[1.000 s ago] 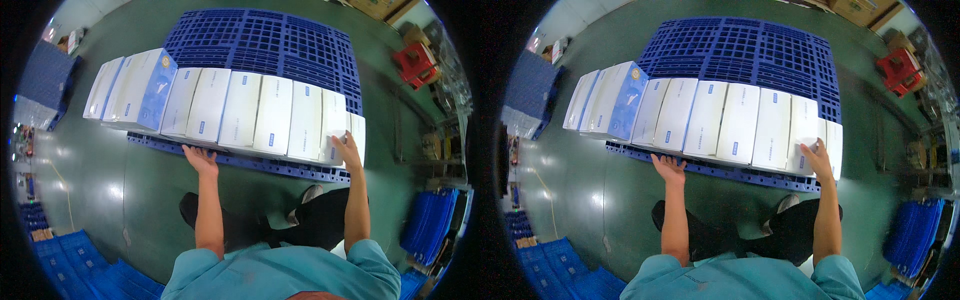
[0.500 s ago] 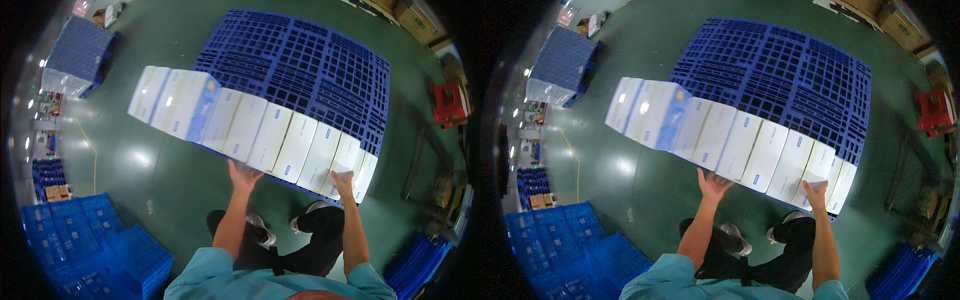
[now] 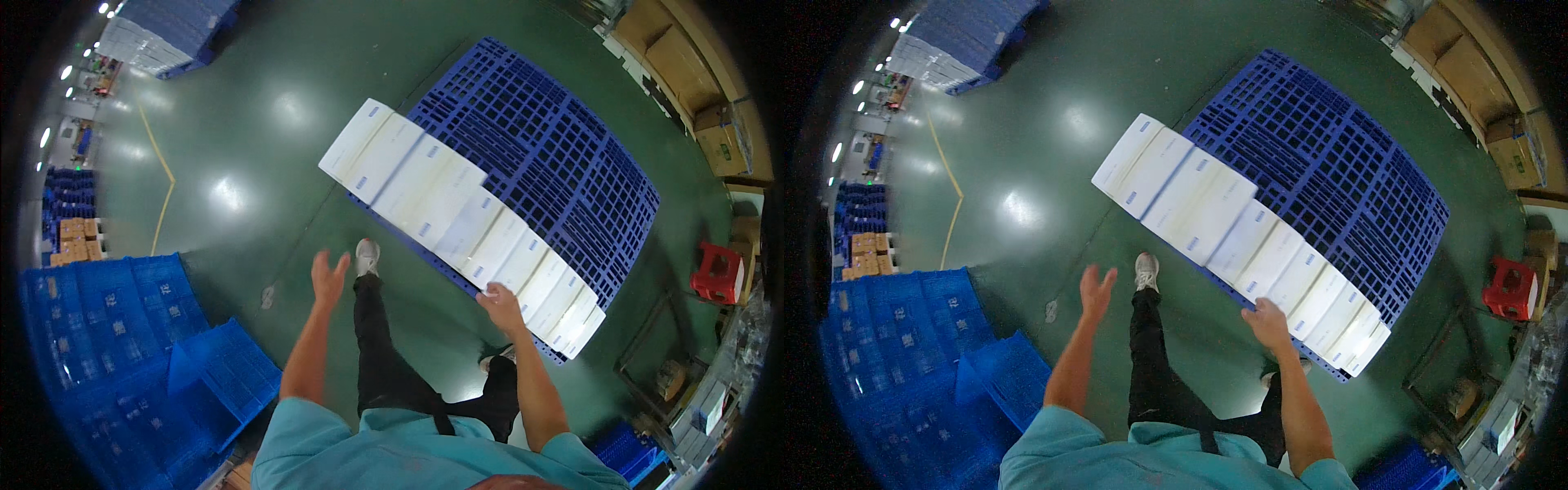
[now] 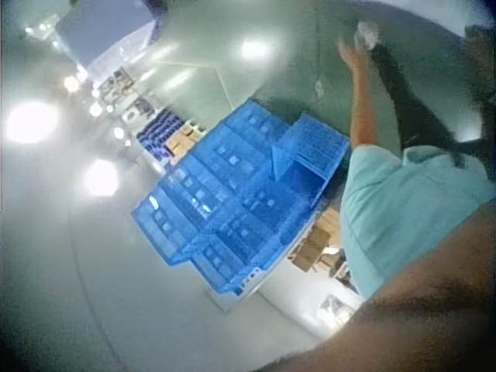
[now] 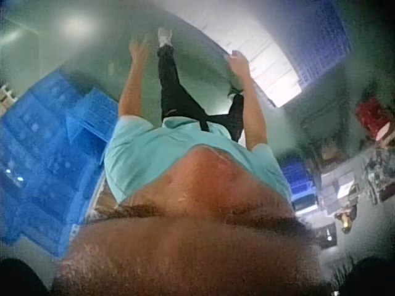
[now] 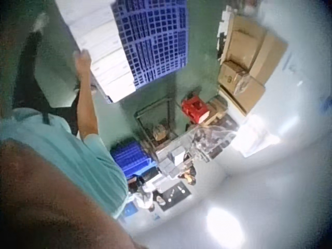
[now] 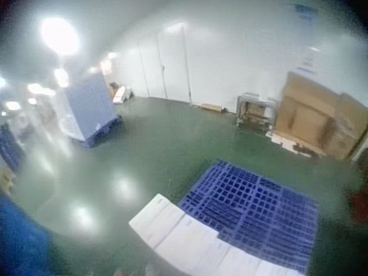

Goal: The person picks up several white boxes from a table, carries them across a room, and stacks them in rows on a blue plastic pallet.

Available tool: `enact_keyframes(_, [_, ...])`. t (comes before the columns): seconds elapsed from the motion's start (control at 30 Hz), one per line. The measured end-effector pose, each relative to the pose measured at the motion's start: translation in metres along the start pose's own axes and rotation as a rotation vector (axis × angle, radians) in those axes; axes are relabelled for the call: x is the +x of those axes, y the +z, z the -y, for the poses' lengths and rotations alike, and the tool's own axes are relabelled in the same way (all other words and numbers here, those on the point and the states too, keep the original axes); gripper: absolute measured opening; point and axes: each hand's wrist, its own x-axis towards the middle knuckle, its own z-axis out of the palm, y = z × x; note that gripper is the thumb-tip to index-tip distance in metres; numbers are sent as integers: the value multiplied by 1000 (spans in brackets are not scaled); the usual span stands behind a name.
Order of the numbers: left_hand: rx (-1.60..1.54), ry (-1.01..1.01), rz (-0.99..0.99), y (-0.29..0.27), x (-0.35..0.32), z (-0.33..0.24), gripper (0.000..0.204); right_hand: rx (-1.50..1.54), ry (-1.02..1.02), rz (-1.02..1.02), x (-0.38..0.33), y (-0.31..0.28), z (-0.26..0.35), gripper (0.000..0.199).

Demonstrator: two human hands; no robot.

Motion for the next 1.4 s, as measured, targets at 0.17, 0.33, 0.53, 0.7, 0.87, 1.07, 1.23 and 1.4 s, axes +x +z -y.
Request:
enact_keyframes(0.17, [-127, 136, 259, 26, 249, -39, 78, -288, -168, -379, 104, 55, 97, 60])
enact_keyframes(0.33, [-190, 63, 842, 68, 343, -30, 88, -307, 186, -401, 214, 114, 207, 95])
enact_keyframes(0.53, [-325, 81, 738, 89, 333, -5, 96, -316, 614, -460, 267, 155, 239, 138])
enact_keyframes(0.7, [-751, -144, 1047, 81, 377, 10, 88, -252, 551, -470, 272, 154, 225, 132])
enact_keyframes(0.87, [-525, -158, 1019, 153, 369, 32, 84, -266, 465, -465, 272, 152, 214, 123])
enact_keyframes(1.07, [-667, -131, 937, 160, 369, 42, 73, -343, 512, -465, 273, 150, 228, 122])
enact_keyframes(1.23, [-744, -588, 402, 111, 316, 75, 61, -323, 397, -363, 239, 117, 249, 96])
enact_keyframes(1.4, [-145, -463, 657, 17, 177, 150, 64, -34, 90, -271, 125, 77, 204, 47])
